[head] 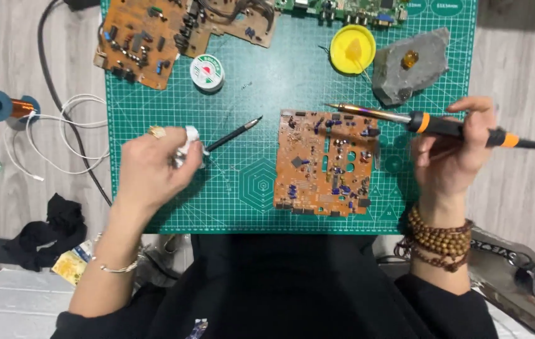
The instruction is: Cleaning a circuit board with a cloth and then performing soldering work on electronic components.
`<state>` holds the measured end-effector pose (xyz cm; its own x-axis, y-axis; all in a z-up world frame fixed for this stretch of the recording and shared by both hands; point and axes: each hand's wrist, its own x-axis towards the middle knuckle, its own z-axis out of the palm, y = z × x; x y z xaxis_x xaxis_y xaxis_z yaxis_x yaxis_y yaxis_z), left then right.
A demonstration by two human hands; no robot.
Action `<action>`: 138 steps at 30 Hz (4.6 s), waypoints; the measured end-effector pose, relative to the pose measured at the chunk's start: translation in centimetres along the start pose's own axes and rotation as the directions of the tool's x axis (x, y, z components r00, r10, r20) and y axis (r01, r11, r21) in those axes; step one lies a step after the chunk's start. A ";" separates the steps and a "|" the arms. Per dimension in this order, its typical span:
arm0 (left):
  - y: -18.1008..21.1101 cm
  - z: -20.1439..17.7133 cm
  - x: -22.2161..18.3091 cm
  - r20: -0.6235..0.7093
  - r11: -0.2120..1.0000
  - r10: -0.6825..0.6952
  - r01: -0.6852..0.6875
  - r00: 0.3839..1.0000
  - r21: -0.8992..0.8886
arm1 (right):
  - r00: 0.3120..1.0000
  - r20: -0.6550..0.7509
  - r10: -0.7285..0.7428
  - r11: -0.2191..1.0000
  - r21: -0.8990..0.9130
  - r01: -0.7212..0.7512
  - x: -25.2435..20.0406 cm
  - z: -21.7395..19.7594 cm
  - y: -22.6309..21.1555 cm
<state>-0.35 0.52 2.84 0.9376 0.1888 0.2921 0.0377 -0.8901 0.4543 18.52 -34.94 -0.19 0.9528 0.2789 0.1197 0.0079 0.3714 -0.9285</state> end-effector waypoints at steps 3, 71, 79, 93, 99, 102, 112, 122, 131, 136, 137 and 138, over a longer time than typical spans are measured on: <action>-1.0 0.0 -0.3 0.059 0.996 -0.054 0.049 0.997 0.075 | 0.999 0.029 0.043 0.992 -0.121 -0.039 0.8 -0.1 -1.9; 0.7 5.1 3.3 0.194 0.934 0.324 -0.280 0.926 -0.223 | 0.979 0.069 -0.191 0.876 -0.437 0.202 0.7 -1.2 3.1; 3.0 7.5 6.2 0.053 0.886 0.191 -0.149 0.980 -0.439 | 0.987 0.069 -0.144 0.965 -0.213 0.155 1.8 -1.1 1.7; 3.4 6.4 5.9 0.221 0.924 0.227 -0.138 0.949 -0.356 | 0.979 0.148 -0.142 0.988 -0.037 0.149 1.7 -4.1 1.7; 2.4 3.1 3.1 0.215 0.941 0.217 -0.145 0.952 -0.306 | 0.955 0.210 -0.208 0.927 -0.270 0.261 1.6 -3.7 2.5; 2.1 2.9 1.8 0.221 0.932 0.205 -0.122 0.953 -0.340 | 0.979 0.132 -0.154 0.919 -0.345 0.191 0.7 -2.1 2.5; 1.4 4.0 1.1 0.241 0.950 0.222 -0.153 0.945 -0.273 | 0.974 0.185 -0.129 0.906 -0.377 0.192 0.5 -1.9 3.2; 1.5 3.7 1.1 0.231 0.954 0.228 -0.170 0.946 -0.245 | 0.976 0.187 -0.108 0.909 -0.379 0.173 0.3 -1.8 3.3; 2.0 3.6 1.1 0.240 0.949 0.181 -0.105 0.954 -0.298 | 0.978 0.183 -0.099 0.895 -0.413 0.167 0.0 -1.6 3.2; 2.0 3.8 1.1 0.236 0.953 0.192 -0.124 0.953 -0.275 | 0.981 0.167 -0.095 0.900 -0.407 0.156 0.0 -1.6 3.4; 1.9 3.8 1.0 0.240 0.954 0.186 -0.116 0.953 -0.278 | 0.982 0.166 -0.085 0.900 -0.411 0.147 -0.1 -1.5 3.3; 1.8 3.9 0.9 0.244 0.954 0.179 -0.108 0.953 -0.280 | 0.983 0.165 -0.075 0.899 -0.415 0.138 -0.1 -1.4 3.3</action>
<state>1.91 -2.49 0.66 0.9847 -0.0812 0.1541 -0.1619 -0.7530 0.6378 18.87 -34.99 -3.71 0.8864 0.3926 0.2451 0.2645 0.0047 -0.9644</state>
